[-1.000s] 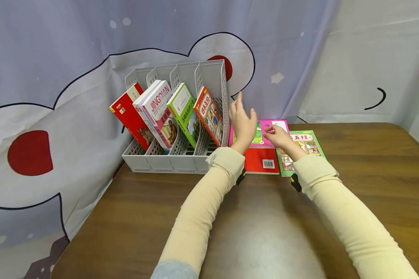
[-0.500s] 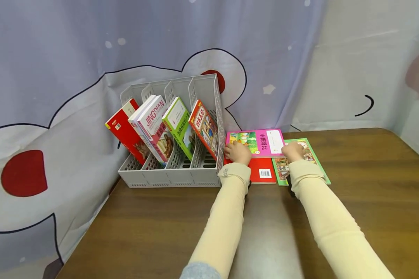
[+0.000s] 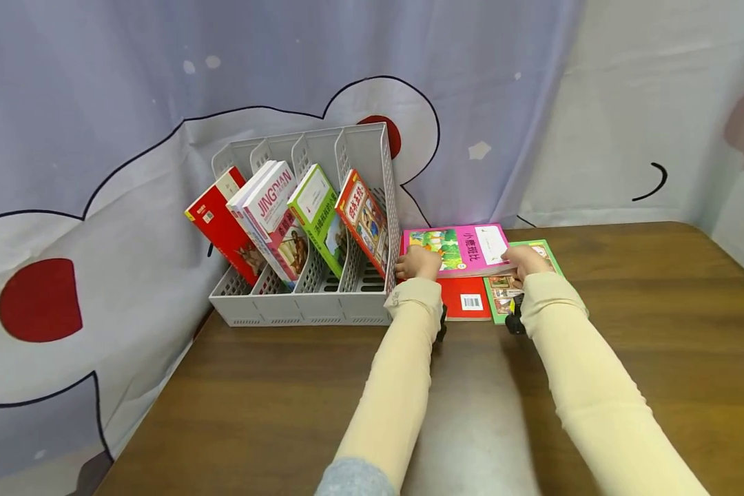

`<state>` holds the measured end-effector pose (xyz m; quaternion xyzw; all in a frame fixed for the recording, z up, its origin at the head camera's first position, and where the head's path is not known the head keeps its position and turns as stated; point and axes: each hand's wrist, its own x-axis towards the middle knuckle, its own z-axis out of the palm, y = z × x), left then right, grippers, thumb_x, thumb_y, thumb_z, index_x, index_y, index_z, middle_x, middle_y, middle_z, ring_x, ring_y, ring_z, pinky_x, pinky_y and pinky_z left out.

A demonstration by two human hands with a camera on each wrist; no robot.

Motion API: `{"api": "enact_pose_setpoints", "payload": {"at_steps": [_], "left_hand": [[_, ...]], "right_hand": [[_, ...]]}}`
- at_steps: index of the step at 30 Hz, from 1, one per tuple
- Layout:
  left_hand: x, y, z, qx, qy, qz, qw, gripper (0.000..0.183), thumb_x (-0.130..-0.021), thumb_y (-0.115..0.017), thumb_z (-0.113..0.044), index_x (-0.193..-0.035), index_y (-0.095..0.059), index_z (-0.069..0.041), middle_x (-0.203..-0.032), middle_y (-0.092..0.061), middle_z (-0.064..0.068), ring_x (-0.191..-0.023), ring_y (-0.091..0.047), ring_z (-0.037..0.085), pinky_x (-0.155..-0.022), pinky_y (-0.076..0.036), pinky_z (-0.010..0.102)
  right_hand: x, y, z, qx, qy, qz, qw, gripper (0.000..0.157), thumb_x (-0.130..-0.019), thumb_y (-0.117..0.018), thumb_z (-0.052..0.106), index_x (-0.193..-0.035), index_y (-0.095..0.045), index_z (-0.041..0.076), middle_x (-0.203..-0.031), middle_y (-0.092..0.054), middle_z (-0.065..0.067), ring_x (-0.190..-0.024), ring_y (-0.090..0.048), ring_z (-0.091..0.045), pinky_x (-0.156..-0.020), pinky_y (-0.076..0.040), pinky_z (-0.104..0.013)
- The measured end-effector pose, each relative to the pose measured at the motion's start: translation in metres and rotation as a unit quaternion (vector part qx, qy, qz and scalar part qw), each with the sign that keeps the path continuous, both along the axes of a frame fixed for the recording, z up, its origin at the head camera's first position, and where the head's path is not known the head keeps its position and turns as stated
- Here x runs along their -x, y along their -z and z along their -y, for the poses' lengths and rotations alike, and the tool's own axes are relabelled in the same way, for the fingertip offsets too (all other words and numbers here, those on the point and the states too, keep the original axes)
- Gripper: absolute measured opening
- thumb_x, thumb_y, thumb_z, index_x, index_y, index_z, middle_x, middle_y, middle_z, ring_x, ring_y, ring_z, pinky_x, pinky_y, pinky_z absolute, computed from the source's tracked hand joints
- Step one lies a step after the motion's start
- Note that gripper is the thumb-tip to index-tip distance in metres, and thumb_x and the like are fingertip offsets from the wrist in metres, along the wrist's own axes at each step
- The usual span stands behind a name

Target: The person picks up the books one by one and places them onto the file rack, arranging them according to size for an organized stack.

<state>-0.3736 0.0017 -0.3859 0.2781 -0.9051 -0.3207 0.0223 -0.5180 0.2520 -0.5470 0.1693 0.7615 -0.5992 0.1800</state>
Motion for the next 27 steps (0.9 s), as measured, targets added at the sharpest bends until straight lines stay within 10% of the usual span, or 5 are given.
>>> {"api": "enact_pose_setpoints", "payload": {"at_steps": [6, 12, 17, 23, 27], "left_hand": [[-0.004, 0.001, 0.005, 0.031, 0.033, 0.033, 0.9984, 0.048, -0.085, -0.062, -0.029, -0.128, -0.053, -0.009, -0.132, -0.049, 0.015, -0.121, -0.041, 0.033, -0.098, -0.036, 0.045], [-0.004, -0.001, -0.003, 0.033, 0.063, 0.042, 0.9966, 0.054, -0.086, -0.059, -0.029, -0.135, -0.048, -0.011, -0.143, -0.039, 0.019, -0.130, -0.033, 0.035, -0.105, -0.030, 0.048], [-0.002, 0.000, -0.009, 0.065, 0.066, 0.050, 0.9944, 0.049, -0.085, -0.056, -0.031, -0.132, -0.053, -0.017, -0.149, -0.031, 0.019, -0.135, -0.027, 0.034, -0.108, -0.025, 0.049], [-0.006, -0.006, -0.013, 0.035, 0.071, 0.069, 0.9945, 0.060, -0.087, -0.057, -0.031, -0.143, -0.040, -0.023, -0.156, -0.017, 0.019, -0.142, -0.020, 0.038, -0.113, -0.022, 0.052], [-0.009, -0.014, -0.015, 0.034, 0.092, 0.047, 0.9941, 0.057, -0.092, -0.052, -0.037, -0.146, -0.034, -0.026, -0.158, -0.012, 0.015, -0.143, -0.017, 0.041, -0.112, -0.023, 0.057]], "right_hand": [[-0.065, -0.054, 0.027, 0.072, 0.019, 0.059, 0.995, 0.020, -0.094, -0.051, 0.022, -0.107, -0.049, 0.007, -0.082, -0.048, -0.004, -0.067, -0.042, -0.016, -0.064, -0.043, -0.029], [-0.087, -0.075, 0.028, 0.129, 0.002, 0.056, 0.990, 0.025, -0.098, -0.048, 0.029, -0.107, -0.054, 0.006, -0.062, -0.066, 0.000, -0.055, -0.063, -0.009, -0.053, -0.041, -0.022], [-0.156, -0.154, 0.063, 0.150, 0.013, 0.070, 0.986, 0.015, -0.103, -0.028, 0.017, -0.105, -0.041, 0.009, -0.064, -0.067, 0.002, -0.068, -0.070, -0.008, -0.103, -0.036, -0.024], [-0.100, -0.108, 0.027, 0.199, -0.019, 0.030, 0.979, 0.014, -0.099, -0.048, 0.016, -0.112, -0.044, 0.016, -0.084, -0.073, -0.006, -0.082, -0.072, -0.020, -0.102, -0.035, -0.051], [-0.113, -0.130, 0.031, 0.158, -0.039, -0.057, 0.985, 0.018, -0.098, -0.048, 0.013, -0.114, -0.040, 0.010, -0.066, -0.069, -0.001, -0.068, -0.070, -0.016, -0.093, -0.034, -0.053]]}}
